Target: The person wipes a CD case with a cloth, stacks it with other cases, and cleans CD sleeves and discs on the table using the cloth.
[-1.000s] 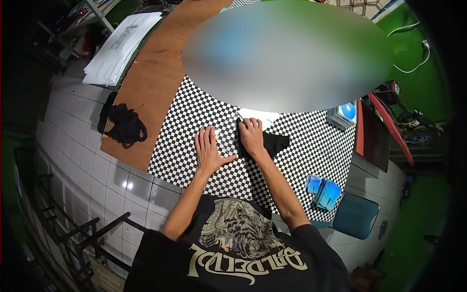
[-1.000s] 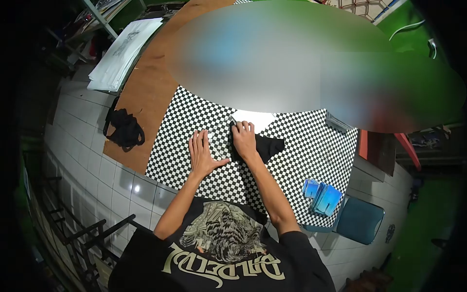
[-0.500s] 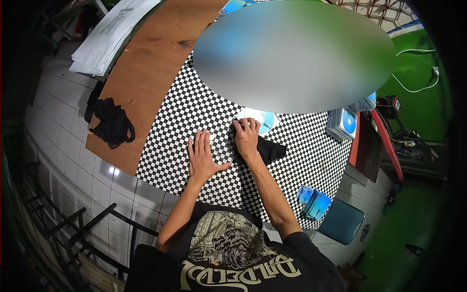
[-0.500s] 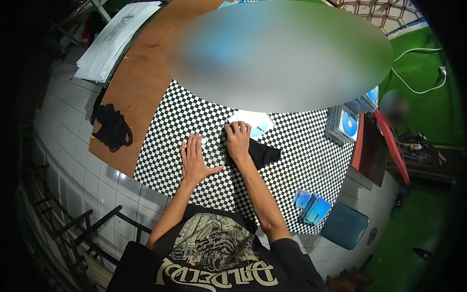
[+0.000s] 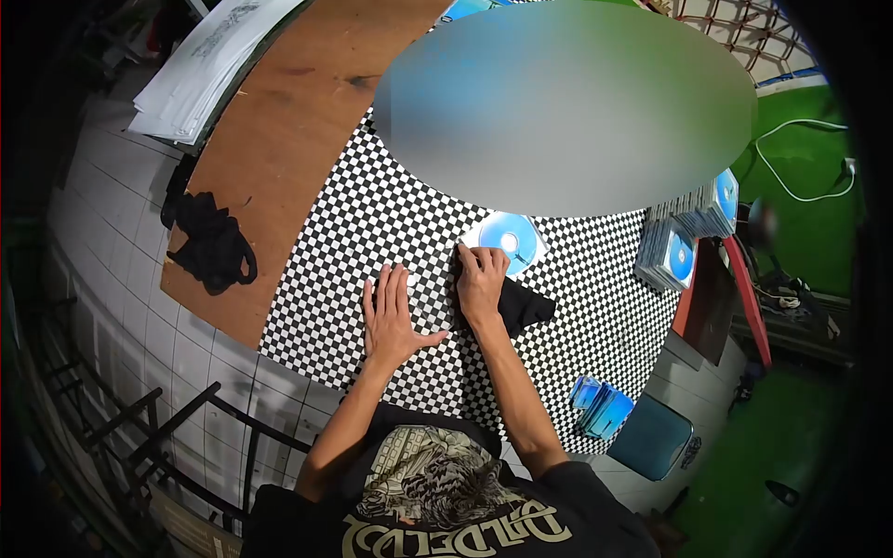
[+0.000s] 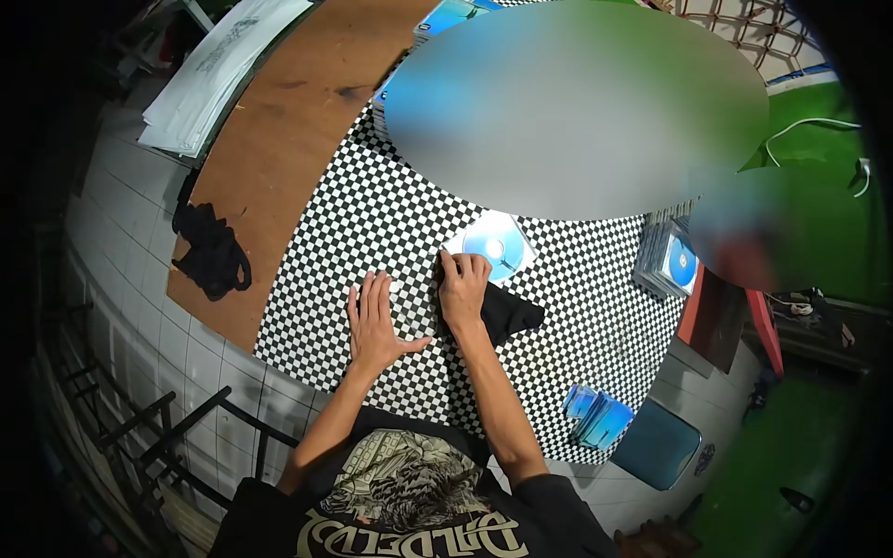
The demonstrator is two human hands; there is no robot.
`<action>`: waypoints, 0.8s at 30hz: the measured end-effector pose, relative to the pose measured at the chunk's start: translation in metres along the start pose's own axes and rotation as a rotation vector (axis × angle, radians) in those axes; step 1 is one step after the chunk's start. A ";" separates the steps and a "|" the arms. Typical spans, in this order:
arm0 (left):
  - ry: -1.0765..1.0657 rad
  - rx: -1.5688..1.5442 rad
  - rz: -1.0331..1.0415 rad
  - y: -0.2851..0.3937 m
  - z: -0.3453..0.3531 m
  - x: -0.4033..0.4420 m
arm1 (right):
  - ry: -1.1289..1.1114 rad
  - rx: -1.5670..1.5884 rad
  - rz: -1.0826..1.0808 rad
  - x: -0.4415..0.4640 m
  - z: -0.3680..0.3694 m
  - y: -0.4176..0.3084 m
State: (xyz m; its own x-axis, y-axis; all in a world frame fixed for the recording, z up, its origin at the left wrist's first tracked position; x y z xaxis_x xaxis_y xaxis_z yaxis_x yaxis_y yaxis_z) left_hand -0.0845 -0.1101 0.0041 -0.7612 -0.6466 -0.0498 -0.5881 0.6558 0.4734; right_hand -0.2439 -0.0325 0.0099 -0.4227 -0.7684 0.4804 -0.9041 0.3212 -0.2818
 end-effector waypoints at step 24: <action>0.018 -0.004 0.017 0.003 -0.004 0.000 | -0.076 -0.047 -0.042 0.000 0.005 -0.013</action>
State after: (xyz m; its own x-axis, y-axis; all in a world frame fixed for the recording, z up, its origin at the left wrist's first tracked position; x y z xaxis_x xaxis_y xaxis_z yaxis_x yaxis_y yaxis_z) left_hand -0.0853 -0.1096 0.0096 -0.7658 -0.6426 -0.0260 -0.5743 0.6650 0.4774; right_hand -0.2314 -0.0393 0.0094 -0.3801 -0.8209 0.4262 -0.9236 0.3122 -0.2223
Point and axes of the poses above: each hand's wrist, its own x-axis towards the middle knuckle, its own z-axis out of the palm, y = z × x, the point moved 7 cm from there along x, towards the middle knuckle, and after that the axes turned 10 degrees about -z, right-handed, at the moved point
